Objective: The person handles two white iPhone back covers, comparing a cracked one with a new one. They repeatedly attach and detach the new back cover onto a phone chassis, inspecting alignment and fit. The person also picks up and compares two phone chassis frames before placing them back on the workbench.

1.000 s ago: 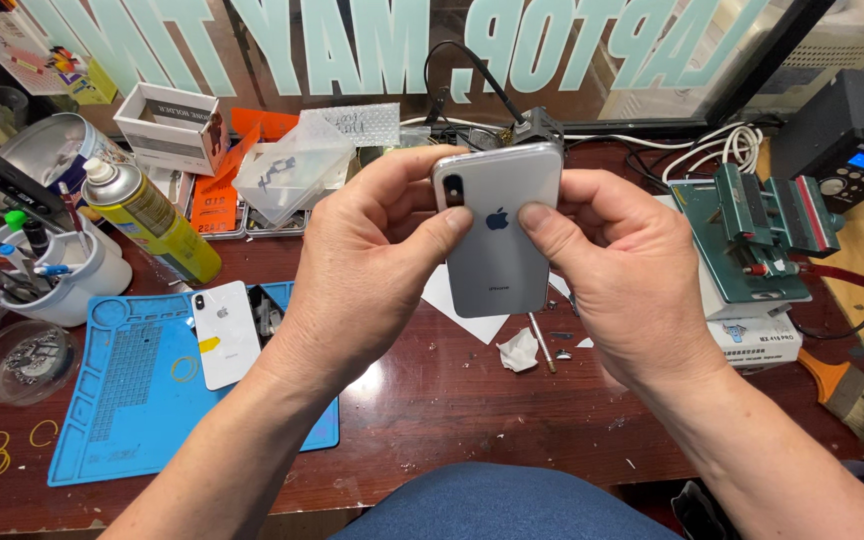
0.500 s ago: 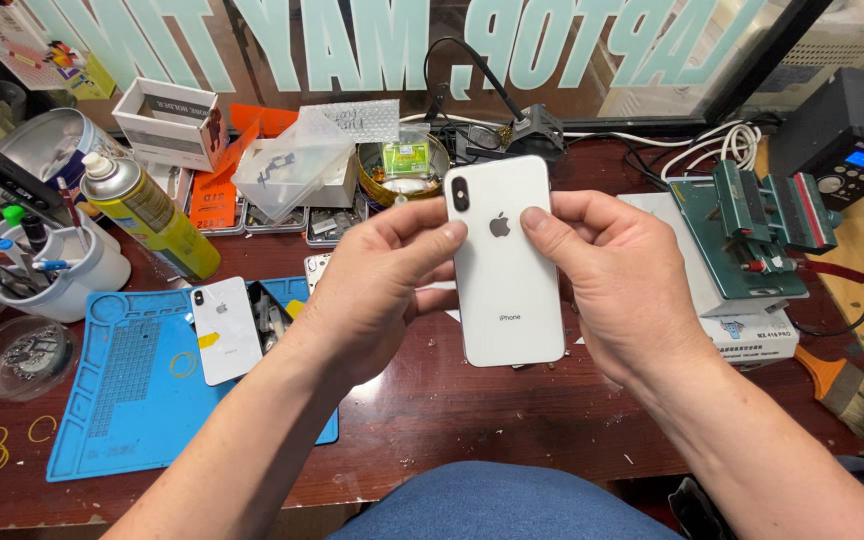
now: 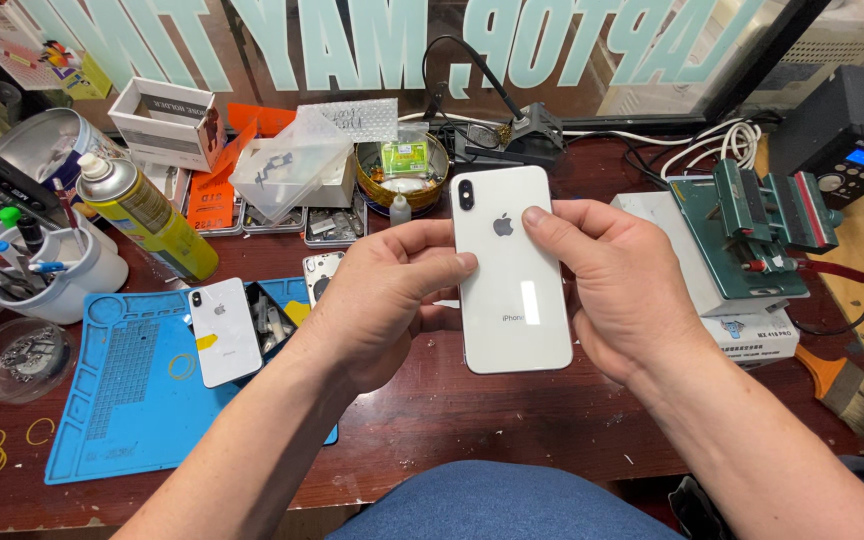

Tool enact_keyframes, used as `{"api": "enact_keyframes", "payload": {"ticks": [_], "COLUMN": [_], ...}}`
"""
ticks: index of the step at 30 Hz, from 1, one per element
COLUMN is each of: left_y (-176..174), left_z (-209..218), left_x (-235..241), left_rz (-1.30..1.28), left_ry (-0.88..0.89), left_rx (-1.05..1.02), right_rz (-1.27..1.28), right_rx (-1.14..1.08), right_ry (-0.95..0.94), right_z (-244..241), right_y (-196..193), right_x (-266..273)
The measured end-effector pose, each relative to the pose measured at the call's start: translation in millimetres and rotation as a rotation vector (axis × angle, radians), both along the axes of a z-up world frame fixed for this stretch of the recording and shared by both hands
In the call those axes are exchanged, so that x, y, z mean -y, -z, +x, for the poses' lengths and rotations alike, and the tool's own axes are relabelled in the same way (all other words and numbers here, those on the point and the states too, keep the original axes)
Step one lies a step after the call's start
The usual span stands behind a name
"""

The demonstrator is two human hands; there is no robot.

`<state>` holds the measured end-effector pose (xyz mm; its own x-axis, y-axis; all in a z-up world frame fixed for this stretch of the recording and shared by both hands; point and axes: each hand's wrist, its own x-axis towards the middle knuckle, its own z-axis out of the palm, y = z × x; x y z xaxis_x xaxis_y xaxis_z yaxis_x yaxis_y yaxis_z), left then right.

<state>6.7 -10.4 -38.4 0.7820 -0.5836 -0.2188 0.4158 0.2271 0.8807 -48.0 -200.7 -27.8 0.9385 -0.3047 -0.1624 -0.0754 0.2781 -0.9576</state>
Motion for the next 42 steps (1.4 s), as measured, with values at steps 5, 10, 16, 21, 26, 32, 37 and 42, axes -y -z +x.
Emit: {"api": "enact_keyframes", "payload": {"ticks": [5,10,16,21,26,32,37,42], "left_y": [-2,3,9,14,19,20,23,23], "left_z": [-2,-3,-2,-4,-6,5,8,9], "left_x": [2,3,4,9,10,-9,-21,-21], "left_rz": [0.096,0.143,0.099,0.029,0.016,-0.036,-0.179,-0.236], "left_ry": [-0.058,-0.104,-0.138,-0.233,-0.180,0.058,0.158,0.139], "left_rx": [0.039,0.178,0.162,0.028,0.147,-0.026,-0.063,0.054], "right_rz": [-0.119,-0.151,-0.274,-0.779,-0.400,-0.054,-0.030,-0.117], "right_rx": [0.047,0.099,0.120,0.071,0.008,-0.063,-0.047,0.004], "right_ry": [-0.006,-0.026,-0.006,-0.146,-0.366,-0.523,-0.562,-0.543], "right_z": [0,-1,-2,0,4,6,9,13], "right_y": [2,1,-5,-4,9,14,13,7], "right_x": [0,-2,-7,-15,-23,-18,-18,-14]}}
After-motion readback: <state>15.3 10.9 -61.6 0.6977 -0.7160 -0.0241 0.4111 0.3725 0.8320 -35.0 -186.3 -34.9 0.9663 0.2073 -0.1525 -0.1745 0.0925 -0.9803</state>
